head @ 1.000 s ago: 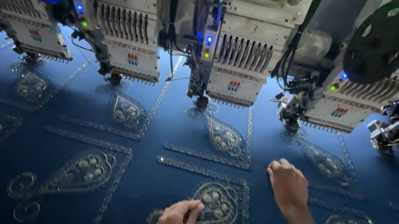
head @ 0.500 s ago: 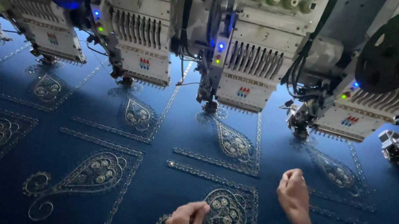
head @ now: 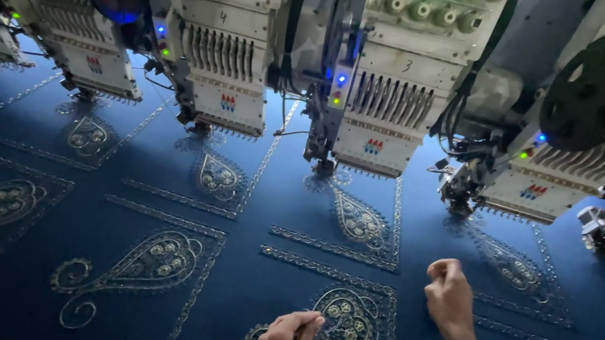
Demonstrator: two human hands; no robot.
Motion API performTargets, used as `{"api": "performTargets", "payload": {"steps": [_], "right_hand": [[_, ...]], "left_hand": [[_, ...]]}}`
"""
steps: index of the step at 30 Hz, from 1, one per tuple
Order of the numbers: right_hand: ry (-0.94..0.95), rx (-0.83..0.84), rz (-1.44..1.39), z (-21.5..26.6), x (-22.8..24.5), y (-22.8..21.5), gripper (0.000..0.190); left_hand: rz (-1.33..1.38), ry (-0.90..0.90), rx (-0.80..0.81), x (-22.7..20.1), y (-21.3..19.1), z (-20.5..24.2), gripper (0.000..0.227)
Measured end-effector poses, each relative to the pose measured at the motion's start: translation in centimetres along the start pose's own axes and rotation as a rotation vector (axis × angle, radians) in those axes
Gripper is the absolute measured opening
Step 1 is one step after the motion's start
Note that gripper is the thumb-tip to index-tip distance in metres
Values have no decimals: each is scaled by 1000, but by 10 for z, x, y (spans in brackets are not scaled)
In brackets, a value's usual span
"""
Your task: Operating a multi-head industrial embroidery machine by monitoring the process and threading needles as needed.
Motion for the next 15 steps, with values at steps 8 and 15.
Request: {"api": "performTargets", "payload": {"steps": [8,15], "right_hand": [[71,-42,200,0,-3,2,14],[87,-25,246,1,13,-5,15]], "left_hand": [[52,-13,25,-4,-12,4,22],[92,26,-39,1,-10,-2,19]]}}
Point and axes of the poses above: each hand's wrist, its own z-axis away from the middle knuckle, its own y-axis out of the palm, x = y × z, the point moved 4 cm from there along -z, towards the middle knuckle, and after that the axes turned 11 degrees about -x, right-handed, at the moved point
